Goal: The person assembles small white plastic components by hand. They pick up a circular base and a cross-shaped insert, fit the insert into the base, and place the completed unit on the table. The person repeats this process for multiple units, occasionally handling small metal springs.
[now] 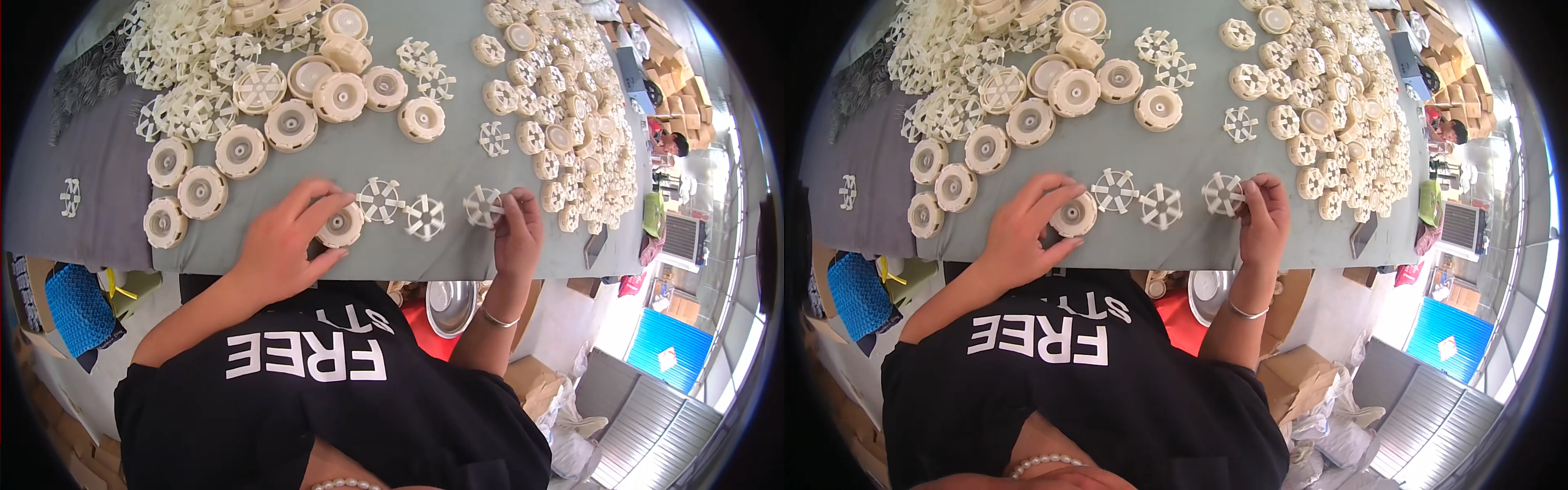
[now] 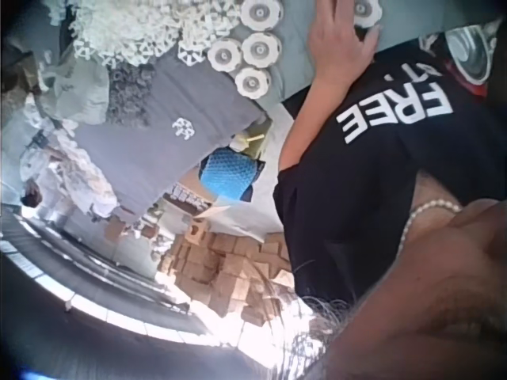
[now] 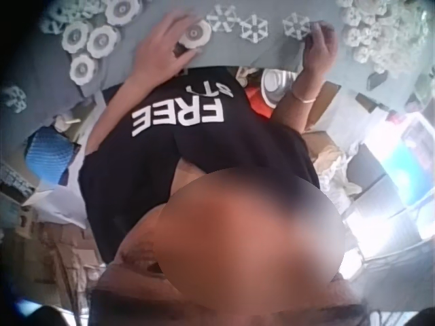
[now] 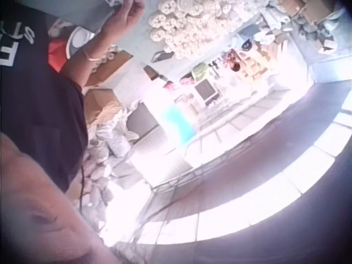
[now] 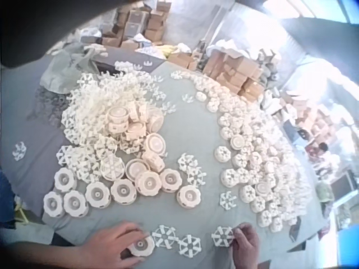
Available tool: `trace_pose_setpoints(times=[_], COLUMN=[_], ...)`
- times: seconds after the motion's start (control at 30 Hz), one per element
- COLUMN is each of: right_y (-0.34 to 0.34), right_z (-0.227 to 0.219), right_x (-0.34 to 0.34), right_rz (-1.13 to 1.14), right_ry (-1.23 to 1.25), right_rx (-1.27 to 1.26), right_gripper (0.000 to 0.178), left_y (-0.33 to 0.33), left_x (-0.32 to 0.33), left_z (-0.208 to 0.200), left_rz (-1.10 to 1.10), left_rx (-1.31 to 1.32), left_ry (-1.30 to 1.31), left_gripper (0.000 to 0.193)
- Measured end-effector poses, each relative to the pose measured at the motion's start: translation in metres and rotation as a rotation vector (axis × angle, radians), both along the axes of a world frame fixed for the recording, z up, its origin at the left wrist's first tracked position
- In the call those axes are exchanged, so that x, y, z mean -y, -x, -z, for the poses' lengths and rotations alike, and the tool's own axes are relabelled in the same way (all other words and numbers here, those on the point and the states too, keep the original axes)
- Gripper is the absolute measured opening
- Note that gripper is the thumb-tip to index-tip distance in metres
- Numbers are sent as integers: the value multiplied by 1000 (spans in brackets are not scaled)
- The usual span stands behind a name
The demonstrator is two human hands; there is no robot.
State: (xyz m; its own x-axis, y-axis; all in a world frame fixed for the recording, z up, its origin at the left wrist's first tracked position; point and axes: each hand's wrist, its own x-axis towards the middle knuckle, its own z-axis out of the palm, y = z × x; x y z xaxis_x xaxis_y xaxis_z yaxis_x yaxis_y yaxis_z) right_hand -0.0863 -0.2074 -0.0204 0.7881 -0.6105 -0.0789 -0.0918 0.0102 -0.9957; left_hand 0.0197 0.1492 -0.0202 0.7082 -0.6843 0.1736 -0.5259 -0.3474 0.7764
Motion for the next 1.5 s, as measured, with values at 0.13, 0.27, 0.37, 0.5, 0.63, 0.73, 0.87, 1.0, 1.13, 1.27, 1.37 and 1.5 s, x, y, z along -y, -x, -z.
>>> trace_pose_setpoints(times=[0.13,0.27,0.37,0.5,0.63,0.73,0.87,1.0,1.13,1.27,1.37,1.5], right_y=[12,12,10,11,-3,-11,-17,-13,-30,-36,-35,-29], right_z=[4,-18,-19,-13,-26,-31,-40,-50,-41,-35,-31,-24], right_x=[13,-1,0,9,5,4,-2,-78,-142,-155,-157,-166], right_rz=[54,-224,-335,-290,-369,-418,-419,-650,-835,-856,-830,-766], right_ry=[409,782,694,658,819,713,833,606,677,702,717,815], right_rx=[-410,-306,-319,-367,-303,-369,-249,-34,-8,-30,-43,-54], right_gripper=[24,43,56,65,67,64,63,65,67,68,68,69], left_y=[4,7,8,8,7,7,9,13,12,13,15,15], left_x=[-2,-8,-13,-15,-20,-23,-25,-28,-28,-24,-22,-15], left_z=[2,-4,-9,-7,-8,-4,-10,-10,-7,-4,0,-2], left_rz=[-14,10,23,20,16,13,2,-25,-44,-69,-94,-139], left_rx=[-5,-143,-210,-303,-454,-493,-554,-644,-571,-491,-460,-396], left_ry=[30,12,6,20,40,66,118,189,182,179,208,135], left_gripper=[73,78,80,80,79,79,75,68,61,55,52,52])
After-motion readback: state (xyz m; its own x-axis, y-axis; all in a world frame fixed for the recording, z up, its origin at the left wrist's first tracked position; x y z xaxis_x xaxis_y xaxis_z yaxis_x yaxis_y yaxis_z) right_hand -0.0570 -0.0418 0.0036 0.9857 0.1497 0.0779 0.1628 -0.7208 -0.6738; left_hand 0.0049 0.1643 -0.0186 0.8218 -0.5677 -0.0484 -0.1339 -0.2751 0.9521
